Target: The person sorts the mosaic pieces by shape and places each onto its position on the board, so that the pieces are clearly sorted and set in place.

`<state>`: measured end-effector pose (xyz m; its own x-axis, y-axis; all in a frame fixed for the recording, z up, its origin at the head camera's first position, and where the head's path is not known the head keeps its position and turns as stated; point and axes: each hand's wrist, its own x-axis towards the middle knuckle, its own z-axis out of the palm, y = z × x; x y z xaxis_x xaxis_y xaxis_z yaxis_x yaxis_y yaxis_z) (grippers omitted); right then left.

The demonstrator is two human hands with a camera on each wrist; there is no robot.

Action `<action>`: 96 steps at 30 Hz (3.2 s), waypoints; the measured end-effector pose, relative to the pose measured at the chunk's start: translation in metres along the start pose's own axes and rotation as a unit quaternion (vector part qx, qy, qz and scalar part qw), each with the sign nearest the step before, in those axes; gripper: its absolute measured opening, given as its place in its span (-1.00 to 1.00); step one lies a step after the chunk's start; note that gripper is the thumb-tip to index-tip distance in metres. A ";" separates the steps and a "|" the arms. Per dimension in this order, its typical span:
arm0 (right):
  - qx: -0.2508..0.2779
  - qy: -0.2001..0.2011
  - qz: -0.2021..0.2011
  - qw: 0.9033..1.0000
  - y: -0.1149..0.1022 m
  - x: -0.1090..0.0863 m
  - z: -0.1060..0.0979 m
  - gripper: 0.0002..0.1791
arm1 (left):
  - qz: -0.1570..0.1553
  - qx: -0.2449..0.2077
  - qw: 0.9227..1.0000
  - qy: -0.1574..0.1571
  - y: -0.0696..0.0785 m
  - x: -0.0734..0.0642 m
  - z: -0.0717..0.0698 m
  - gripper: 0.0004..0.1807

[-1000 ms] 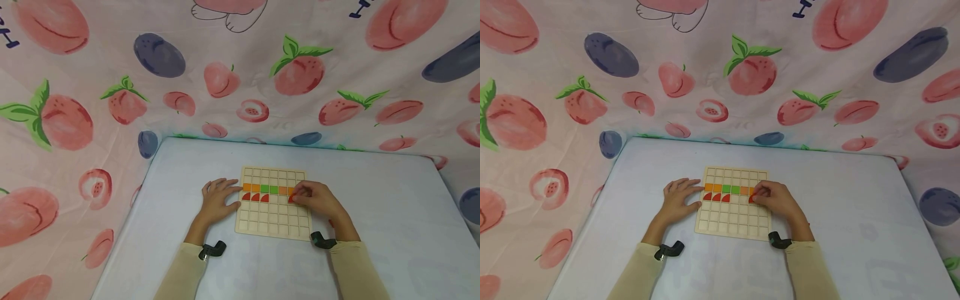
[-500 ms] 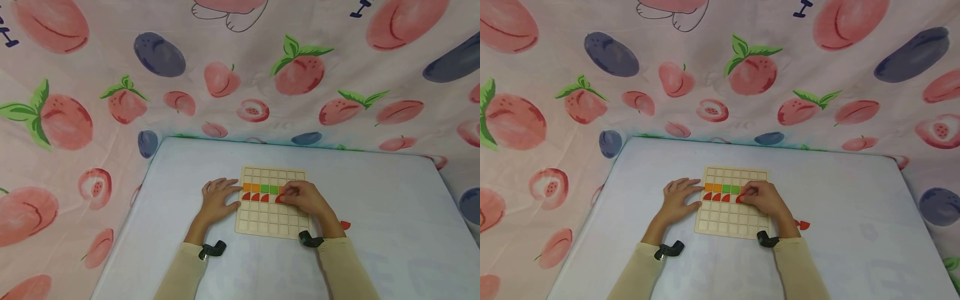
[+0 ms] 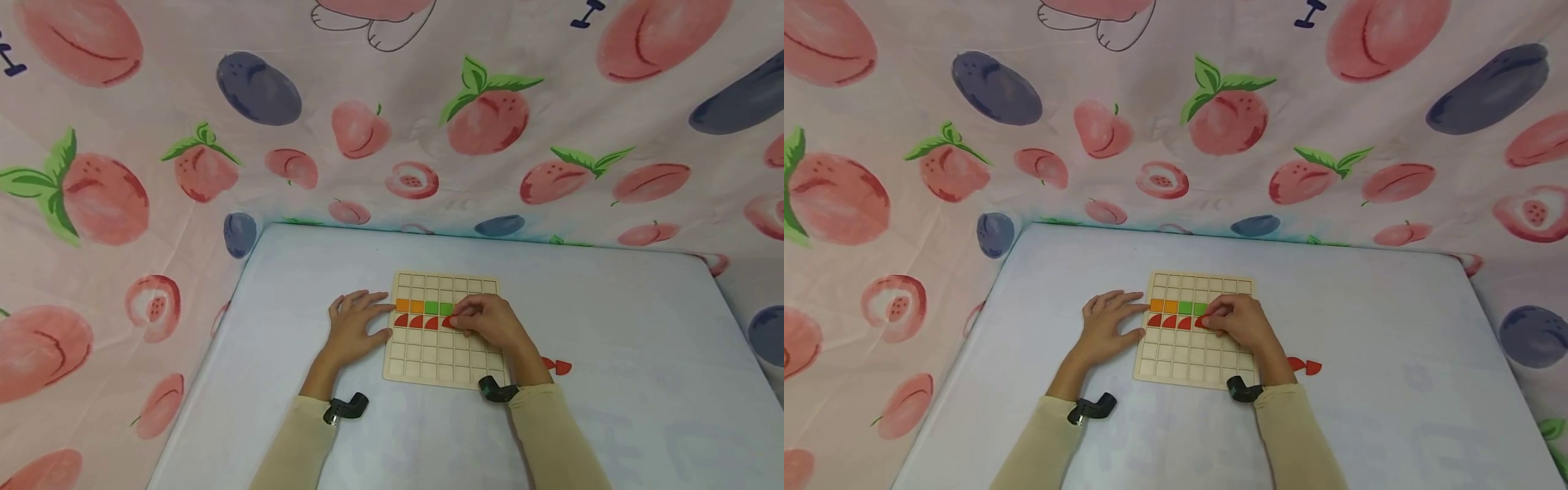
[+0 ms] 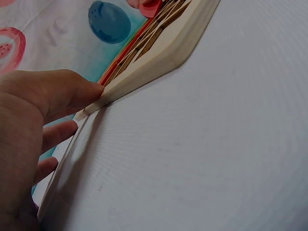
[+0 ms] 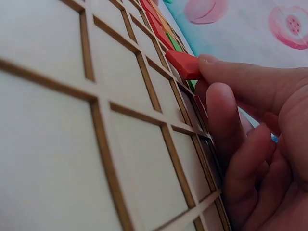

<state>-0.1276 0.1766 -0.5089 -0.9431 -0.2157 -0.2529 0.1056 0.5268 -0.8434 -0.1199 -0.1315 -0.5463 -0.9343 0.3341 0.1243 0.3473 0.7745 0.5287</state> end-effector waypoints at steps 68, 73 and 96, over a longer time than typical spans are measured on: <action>-0.053 -0.008 -0.033 0.998 0.010 0.007 0.006 -0.75 | -0.006 0.010 1.000 -0.008 -0.004 0.000 -0.001 -0.51; -0.057 -0.007 -0.034 0.998 0.010 0.007 0.006 -0.76 | -0.004 0.007 1.000 -0.004 -0.004 0.000 0.000 -0.51; -0.020 -0.013 0.017 1.000 0.009 -0.004 -0.003 -0.73 | -0.008 0.006 1.000 -0.014 -0.002 0.001 0.001 -0.50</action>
<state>-0.1234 0.1847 -0.5141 -0.9303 -0.2189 -0.2943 0.1245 0.5663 -0.8148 -0.1217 -0.1320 -0.5474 -0.9374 0.3357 0.0924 0.3329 0.7865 0.5201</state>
